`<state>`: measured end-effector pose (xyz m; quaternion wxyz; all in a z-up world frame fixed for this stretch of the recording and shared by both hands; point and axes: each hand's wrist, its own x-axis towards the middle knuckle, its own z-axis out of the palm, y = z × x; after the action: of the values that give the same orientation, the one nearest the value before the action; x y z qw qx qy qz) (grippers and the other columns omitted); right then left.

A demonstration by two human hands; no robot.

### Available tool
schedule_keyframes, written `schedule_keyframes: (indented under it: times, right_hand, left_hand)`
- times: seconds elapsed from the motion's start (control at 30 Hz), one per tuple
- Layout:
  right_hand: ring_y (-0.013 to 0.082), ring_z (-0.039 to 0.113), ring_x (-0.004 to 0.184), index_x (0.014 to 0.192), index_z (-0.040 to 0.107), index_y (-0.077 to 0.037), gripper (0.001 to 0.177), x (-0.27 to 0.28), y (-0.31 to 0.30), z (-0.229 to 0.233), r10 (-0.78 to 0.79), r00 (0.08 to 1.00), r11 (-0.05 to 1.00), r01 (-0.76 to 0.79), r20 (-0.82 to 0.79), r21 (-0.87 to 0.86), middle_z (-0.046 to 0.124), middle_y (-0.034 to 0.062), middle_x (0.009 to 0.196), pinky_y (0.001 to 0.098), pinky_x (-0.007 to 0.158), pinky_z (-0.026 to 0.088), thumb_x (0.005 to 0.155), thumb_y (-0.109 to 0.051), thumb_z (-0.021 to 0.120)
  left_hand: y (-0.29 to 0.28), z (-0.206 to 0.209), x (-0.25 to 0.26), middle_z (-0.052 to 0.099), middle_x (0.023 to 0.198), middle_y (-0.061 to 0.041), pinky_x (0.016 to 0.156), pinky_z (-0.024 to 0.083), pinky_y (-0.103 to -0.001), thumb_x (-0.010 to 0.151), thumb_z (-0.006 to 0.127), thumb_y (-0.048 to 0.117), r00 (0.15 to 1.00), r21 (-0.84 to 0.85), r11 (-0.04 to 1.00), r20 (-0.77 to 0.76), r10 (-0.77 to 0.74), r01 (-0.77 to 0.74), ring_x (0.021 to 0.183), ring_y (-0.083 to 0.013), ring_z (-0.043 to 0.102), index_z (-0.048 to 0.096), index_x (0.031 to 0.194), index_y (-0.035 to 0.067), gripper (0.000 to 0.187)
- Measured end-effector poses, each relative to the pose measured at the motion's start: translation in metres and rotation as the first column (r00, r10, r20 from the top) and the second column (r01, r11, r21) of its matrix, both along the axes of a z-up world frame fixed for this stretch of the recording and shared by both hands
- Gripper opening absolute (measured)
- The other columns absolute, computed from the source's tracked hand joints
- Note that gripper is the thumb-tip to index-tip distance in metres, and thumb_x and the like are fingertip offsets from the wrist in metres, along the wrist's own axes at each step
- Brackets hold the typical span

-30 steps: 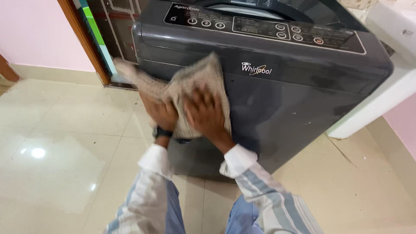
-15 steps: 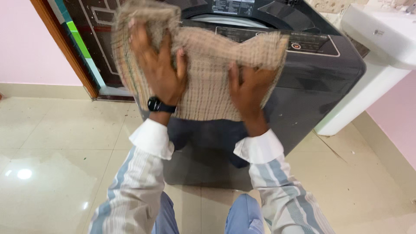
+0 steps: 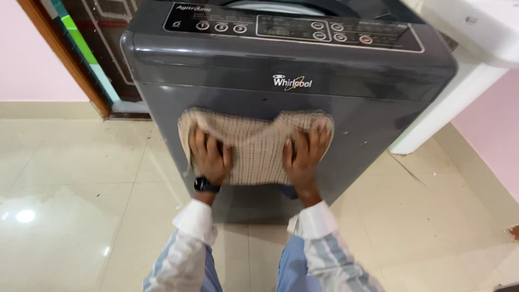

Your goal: The person wipes the exterior and interior surfaces of a washing machine using a cloth.

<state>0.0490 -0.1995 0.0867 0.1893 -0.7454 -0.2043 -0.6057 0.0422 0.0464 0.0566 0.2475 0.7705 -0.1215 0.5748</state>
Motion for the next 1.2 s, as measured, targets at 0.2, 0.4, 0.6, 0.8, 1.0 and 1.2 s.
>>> schedule_keyframes:
  times: [0.2, 0.4, 0.6, 0.8, 1.0, 1.2]
  right_hand:
    - [0.0507, 0.021, 0.151, 0.148, 0.039, -0.001, 0.066, 0.001, -0.005, 0.028, -0.082, 0.996, 0.991, 0.086, -0.038, 0.107, 0.025, 0.0270, 0.155, 0.0659, 0.125, 0.020, 0.108, -0.051, 0.052]
    - [0.0316, 0.039, 0.149, 0.151, 0.050, -0.015, 0.051, 0.007, -0.030, 0.216, -0.269, 0.939, 0.961, 0.277, -0.212, 0.007, 0.049, 0.0112, 0.150, 0.0559, 0.132, 0.027, 0.112, -0.047, 0.053]
    - [0.0412, 0.024, 0.158, 0.156, 0.048, -0.008, 0.053, 0.003, -0.048, 0.130, -0.217, 0.976, 0.975, 0.216, 0.001, 0.041, 0.037, 0.0194, 0.164, 0.0596, 0.132, 0.019, 0.114, -0.040, 0.050]
    - [0.0518, 0.029, 0.141, 0.118, 0.056, 0.002, 0.042, 0.034, -0.077, -0.137, -0.243, 0.963, 0.965, 0.252, -0.117, 0.068, 0.035, 0.0328, 0.147, 0.0733, 0.121, 0.011, 0.103, -0.037, 0.055]
    - [0.0530, 0.026, 0.144, 0.128, 0.049, 0.006, 0.047, 0.040, -0.097, -0.130, -0.204, 0.967, 0.969, 0.222, -0.156, 0.108, 0.033, 0.0323, 0.151, 0.0735, 0.123, 0.012, 0.103, -0.035, 0.053]
    - [0.0534, 0.026, 0.151, 0.142, 0.054, 0.009, 0.051, 0.027, -0.127, 0.136, -0.373, 0.928, 0.927, 0.373, -0.013, 0.030, 0.036, 0.0299, 0.160, 0.0657, 0.127, 0.013, 0.111, -0.032, 0.051]
  left_hand:
    - [-0.031, 0.037, 0.002, 0.031, 0.154, -0.027, 0.120, 0.029, -0.066, 0.104, 0.067, 0.039, 0.999, 0.070, 0.997, 0.026, 0.030, -0.032, 0.145, -0.0514, 0.028, 0.055, 0.134, 0.010, 0.044]
    - [-0.055, 0.227, 0.013, 0.042, 0.157, -0.017, 0.122, 0.038, -0.052, 0.114, 0.061, 0.035, 0.997, 0.141, 0.988, -0.049, -0.056, 0.062, 0.146, -0.0405, 0.038, 0.058, 0.148, 0.014, 0.040]
    - [-0.075, 0.176, 0.003, 0.038, 0.163, -0.020, 0.125, 0.036, -0.054, 0.111, 0.060, 0.032, 0.995, 0.179, 0.981, 0.075, 0.059, -0.072, 0.148, -0.0473, 0.040, 0.055, 0.156, 0.010, 0.051]
    - [-0.079, -0.042, 0.003, 0.050, 0.137, -0.024, 0.112, 0.042, -0.058, 0.096, 0.069, 0.038, 0.988, 0.276, 0.957, -0.150, -0.045, 0.086, 0.131, -0.0445, 0.046, 0.064, 0.119, 0.007, 0.038]
    - [-0.083, -0.048, -0.001, 0.054, 0.135, -0.010, 0.116, 0.037, -0.059, 0.096, 0.066, 0.030, 0.979, 0.492, 0.856, -0.192, -0.069, 0.157, 0.139, -0.0379, 0.042, 0.065, 0.122, 0.011, 0.032]
    - [-0.135, 0.191, 0.013, 0.034, 0.162, -0.027, 0.123, 0.031, -0.054, 0.105, 0.061, 0.026, 0.936, 0.290, 0.893, -0.038, -0.349, 0.345, 0.150, -0.0457, 0.032, 0.054, 0.151, 0.003, 0.052]
